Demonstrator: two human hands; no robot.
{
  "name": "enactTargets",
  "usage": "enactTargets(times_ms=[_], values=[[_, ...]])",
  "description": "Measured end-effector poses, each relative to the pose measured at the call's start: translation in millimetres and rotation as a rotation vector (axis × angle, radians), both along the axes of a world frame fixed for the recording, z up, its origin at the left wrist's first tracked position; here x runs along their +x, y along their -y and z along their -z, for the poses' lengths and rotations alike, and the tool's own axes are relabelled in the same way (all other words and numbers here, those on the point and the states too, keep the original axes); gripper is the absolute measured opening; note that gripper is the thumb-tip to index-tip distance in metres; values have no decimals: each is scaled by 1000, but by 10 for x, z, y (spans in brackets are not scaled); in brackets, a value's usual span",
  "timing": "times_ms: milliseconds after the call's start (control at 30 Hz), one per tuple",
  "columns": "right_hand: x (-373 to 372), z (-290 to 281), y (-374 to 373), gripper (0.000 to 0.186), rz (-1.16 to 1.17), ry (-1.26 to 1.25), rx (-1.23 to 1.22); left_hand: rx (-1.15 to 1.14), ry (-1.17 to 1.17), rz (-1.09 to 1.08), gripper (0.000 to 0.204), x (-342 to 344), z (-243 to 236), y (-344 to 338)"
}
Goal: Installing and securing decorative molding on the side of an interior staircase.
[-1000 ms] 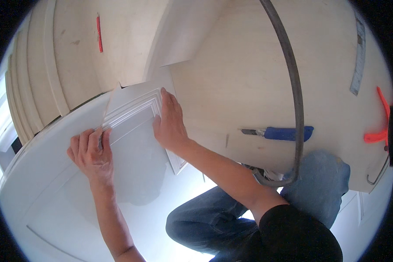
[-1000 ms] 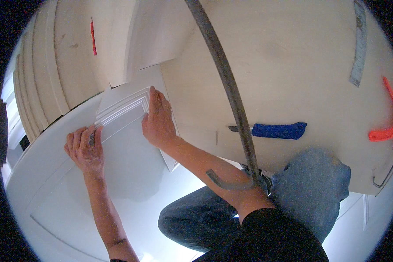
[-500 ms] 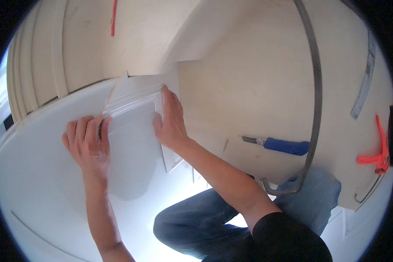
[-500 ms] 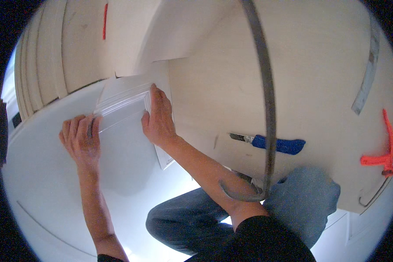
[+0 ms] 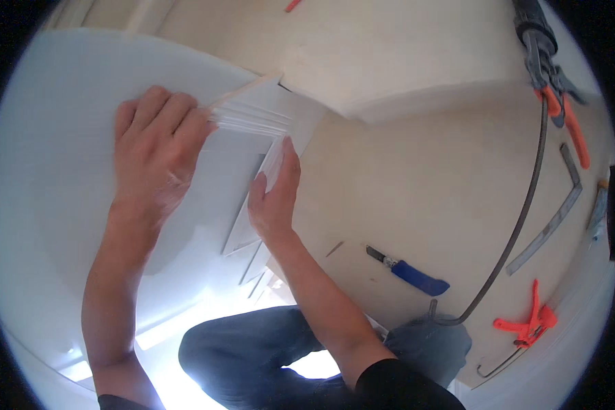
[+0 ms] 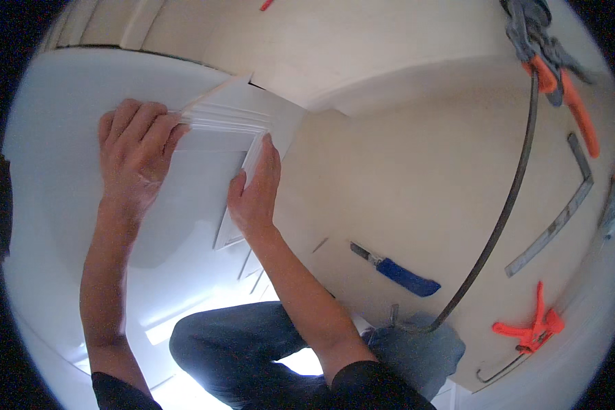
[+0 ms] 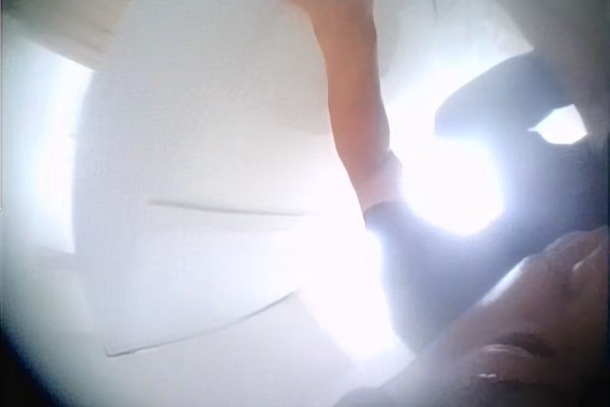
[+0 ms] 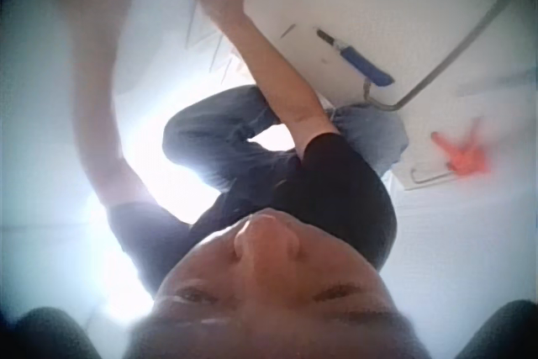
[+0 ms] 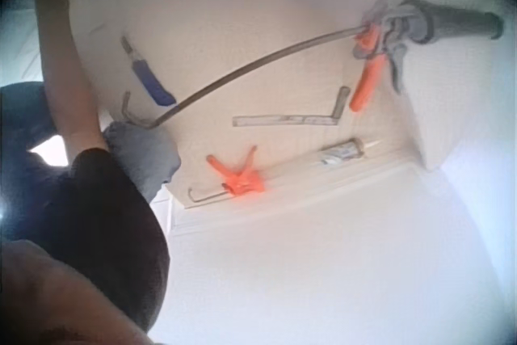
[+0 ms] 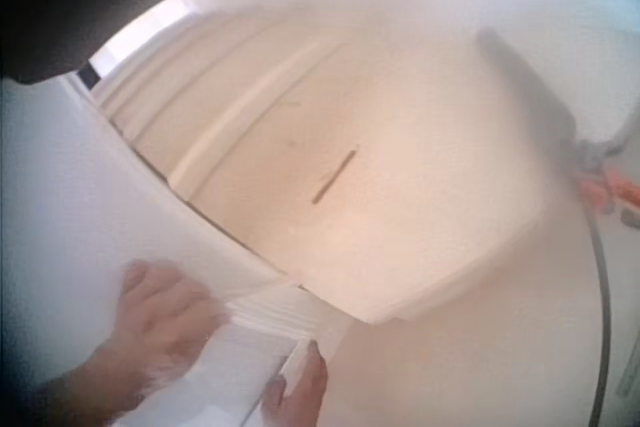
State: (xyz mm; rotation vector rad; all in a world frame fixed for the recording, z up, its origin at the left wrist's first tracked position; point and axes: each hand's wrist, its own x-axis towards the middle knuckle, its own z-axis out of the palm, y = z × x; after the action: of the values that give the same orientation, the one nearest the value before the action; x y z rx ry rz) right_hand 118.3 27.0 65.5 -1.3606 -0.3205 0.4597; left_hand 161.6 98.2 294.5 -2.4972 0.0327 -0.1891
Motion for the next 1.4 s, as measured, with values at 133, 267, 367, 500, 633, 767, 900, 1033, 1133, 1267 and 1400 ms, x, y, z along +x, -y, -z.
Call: enactTargets(times_ms=[133,267,367,500,633,767,900,1033,1133,1267,1400], values=[[115,247,-3,79,98,47,-40,-16,40,43,17,7,42,2],[249,394,-70,67,37,191,-105,2,18,6,17,-57,63,-38],[219,383,-77,61,33,243,-133,-13,31,27,17,-53,76,-54],[245,422,-72,59,10,244,-138,-4,22,17,17,-31,65,-39],[231,433,-62,60,7,242,-133,9,38,31,17,-32,82,-45],[240,428,-43,63,-1,225,-153,16,40,51,18,-19,85,-52],[257,390,-5,67,-31,237,-154,33,38,59,18,-32,79,-63],[238,389,-47,70,-16,263,-182,41,32,70,18,-23,50,-62],[219,356,-38,71,-22,219,-185,31,-4,41,20,-46,52,-78],[215,296,-15,74,-70,182,-238,21,-31,9,22,-32,47,-67],[203,292,-6,78,-68,225,-306,9,-29,0,22,-27,62,-62]])
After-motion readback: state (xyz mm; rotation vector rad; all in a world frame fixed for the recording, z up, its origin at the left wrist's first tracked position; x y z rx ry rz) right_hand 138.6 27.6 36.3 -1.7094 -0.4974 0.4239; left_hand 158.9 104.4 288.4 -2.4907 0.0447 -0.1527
